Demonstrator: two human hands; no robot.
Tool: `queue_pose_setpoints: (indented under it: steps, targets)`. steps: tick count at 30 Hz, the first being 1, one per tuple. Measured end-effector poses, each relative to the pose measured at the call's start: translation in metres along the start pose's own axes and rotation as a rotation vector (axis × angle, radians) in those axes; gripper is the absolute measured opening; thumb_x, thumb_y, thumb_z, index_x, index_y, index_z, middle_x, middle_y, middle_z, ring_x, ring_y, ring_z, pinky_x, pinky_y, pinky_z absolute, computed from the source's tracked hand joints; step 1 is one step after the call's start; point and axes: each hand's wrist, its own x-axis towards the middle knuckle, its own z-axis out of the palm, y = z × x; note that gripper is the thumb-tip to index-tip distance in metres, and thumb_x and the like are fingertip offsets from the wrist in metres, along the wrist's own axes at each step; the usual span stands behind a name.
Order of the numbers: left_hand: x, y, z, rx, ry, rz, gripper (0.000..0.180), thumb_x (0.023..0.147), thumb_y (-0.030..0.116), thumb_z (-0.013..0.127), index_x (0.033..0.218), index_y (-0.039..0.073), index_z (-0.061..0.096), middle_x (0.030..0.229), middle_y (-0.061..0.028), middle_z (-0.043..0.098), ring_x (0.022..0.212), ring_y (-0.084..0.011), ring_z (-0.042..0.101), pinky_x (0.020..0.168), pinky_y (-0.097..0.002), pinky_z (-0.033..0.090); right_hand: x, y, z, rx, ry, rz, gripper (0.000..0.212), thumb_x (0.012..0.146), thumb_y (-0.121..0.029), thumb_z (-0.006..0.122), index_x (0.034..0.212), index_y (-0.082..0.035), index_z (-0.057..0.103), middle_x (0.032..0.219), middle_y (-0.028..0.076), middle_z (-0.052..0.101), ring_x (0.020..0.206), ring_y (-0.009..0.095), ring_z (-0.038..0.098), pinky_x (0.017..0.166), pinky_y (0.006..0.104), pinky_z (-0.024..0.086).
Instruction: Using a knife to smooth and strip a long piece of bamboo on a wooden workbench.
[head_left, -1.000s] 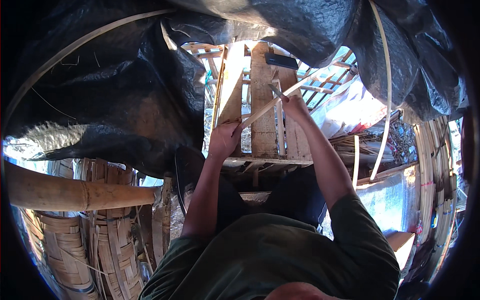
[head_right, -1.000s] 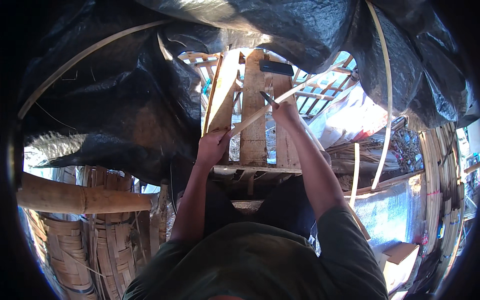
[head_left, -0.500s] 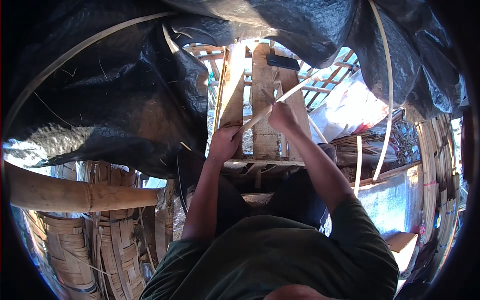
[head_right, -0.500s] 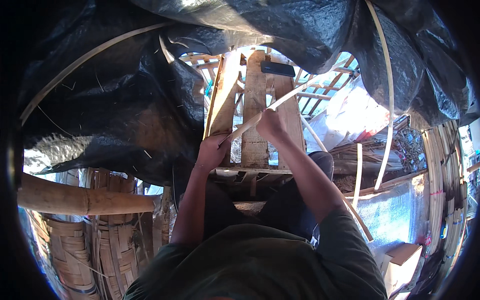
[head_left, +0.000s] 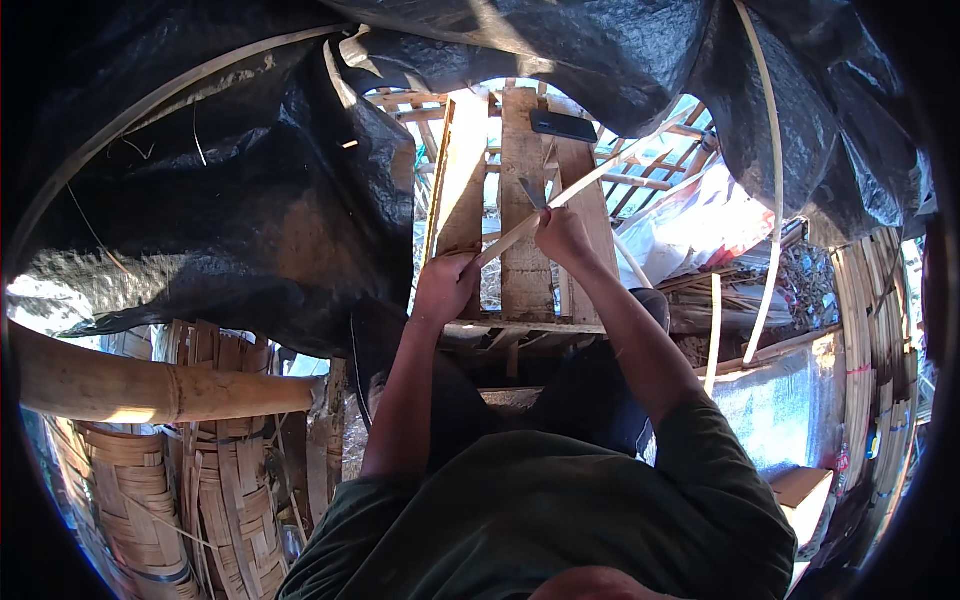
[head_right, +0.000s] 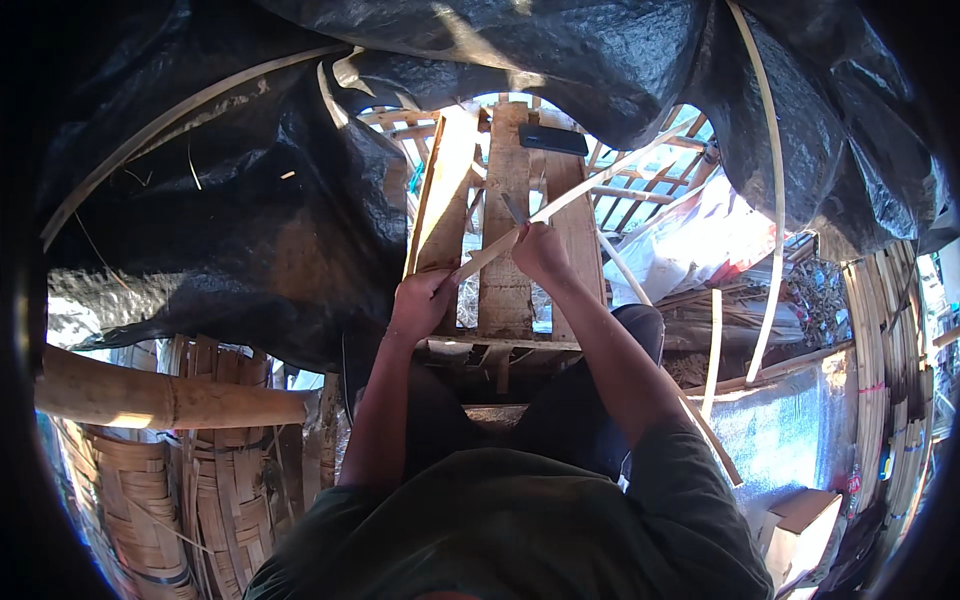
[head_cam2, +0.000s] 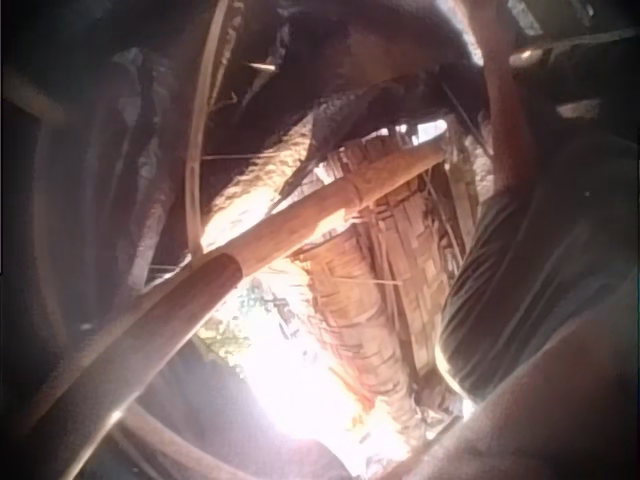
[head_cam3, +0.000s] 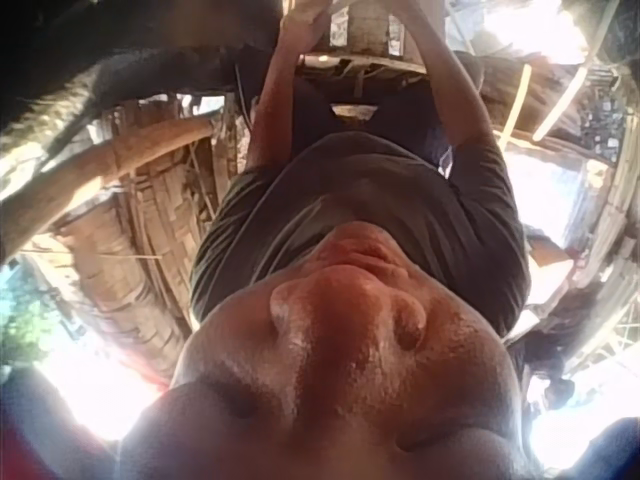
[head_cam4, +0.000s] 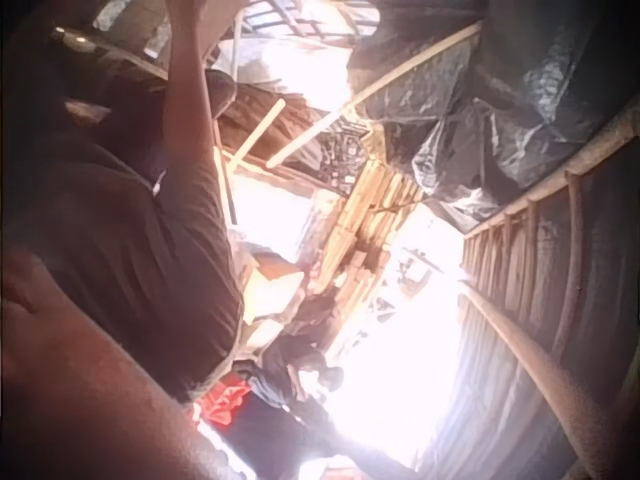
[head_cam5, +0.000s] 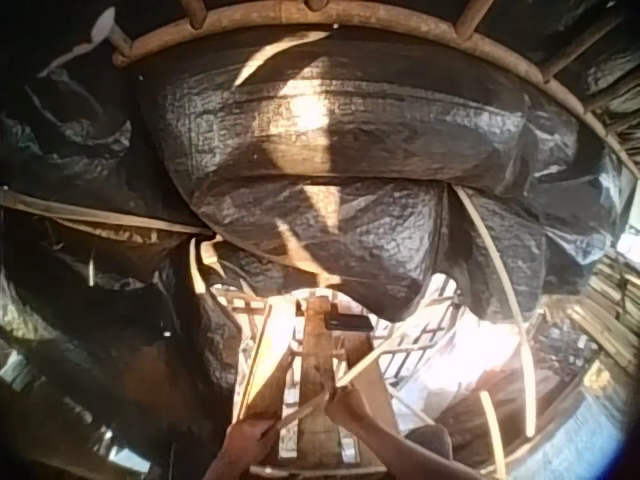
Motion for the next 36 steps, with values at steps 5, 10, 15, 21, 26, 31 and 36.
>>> queue_pose_setpoints:
  steps: [5,10,15,21,26,31,36]
  targets:
    - [-0.008,0.001,-0.005,0.05,0.098,0.021,0.019,0.097,0.022,0.062,0.089,0.005,0.068,0.071,-0.0153,0.063,0.066,-0.0333,0.064,0.062,-0.0425,0.049,0.023,-0.038,-0.048,0.108,-0.36,0.415,0.043,0.1,-0.032,0.051,0.094,0.007,0.068,0.074,0.025,0.069,0.07,0.039,0.071,0.067,0.0491,0.056]
    - [-0.01,-0.005,-0.007,0.005,0.072,-0.051,0.021,0.096,0.021,0.062,0.085,0.004,0.064,0.073,-0.0175,0.062,0.071,-0.0388,0.063,0.064,-0.0458,0.049,0.027,-0.031,-0.04,0.165,-0.41,0.296,0.045,0.098,-0.034,0.051,0.109,0.007,0.064,0.08,0.025,0.068,0.066,0.03,0.07,0.054,0.044,0.054]
    - [0.0,0.008,-0.001,-0.031,0.064,-0.014,0.024,0.097,0.023,0.062,0.086,0.003,0.066,0.071,-0.0175,0.062,0.066,-0.0376,0.062,0.062,-0.0441,0.048,0.013,-0.011,-0.011,0.043,-0.381,0.187,0.049,0.101,-0.033,0.047,0.115,0.012,0.061,0.077,0.021,0.068,0.055,0.025,0.067,0.042,0.0382,0.049]
    - [0.0,0.006,-0.003,-0.016,0.018,-0.045,0.025,0.098,0.031,0.062,0.096,0.008,0.072,0.069,-0.0133,0.063,0.06,-0.0264,0.063,0.06,-0.037,0.05,0.013,-0.022,-0.026,0.091,-0.447,0.331,0.045,0.101,-0.032,0.046,0.112,0.008,0.063,0.078,0.022,0.069,0.057,0.026,0.068,0.044,0.0396,0.051]
    - [-0.006,-0.002,-0.005,0.052,0.082,-0.039,0.028,0.098,0.033,0.062,0.092,0.008,0.072,0.07,-0.0131,0.064,0.061,-0.0283,0.064,0.06,-0.0382,0.05,0.028,-0.032,-0.043,0.213,-0.565,0.372,0.042,0.099,-0.031,0.048,0.11,0.007,0.064,0.078,0.022,0.069,0.058,0.027,0.069,0.046,0.0414,0.052]
    - [-0.002,-0.005,0.002,0.074,0.085,0.016,0.025,0.097,0.031,0.062,0.096,0.009,0.073,0.07,-0.0127,0.064,0.062,-0.03,0.065,0.06,-0.0393,0.051,0.005,-0.035,-0.021,0.045,-0.456,0.238,0.043,0.099,-0.034,0.049,0.098,0.005,0.066,0.069,0.017,0.067,0.047,0.018,0.06,0.038,0.0334,0.042]
    - [-0.004,-0.005,-0.003,0.079,0.17,0.032,0.024,0.096,0.028,0.064,0.089,0.005,0.07,0.072,-0.0171,0.064,0.066,-0.036,0.064,0.061,-0.0443,0.05,0.032,-0.049,-0.066,0.199,-0.802,0.539,0.04,0.101,-0.033,0.051,0.111,0.004,0.061,0.063,0.009,0.061,0.047,0.019,0.058,0.041,0.0335,0.045]
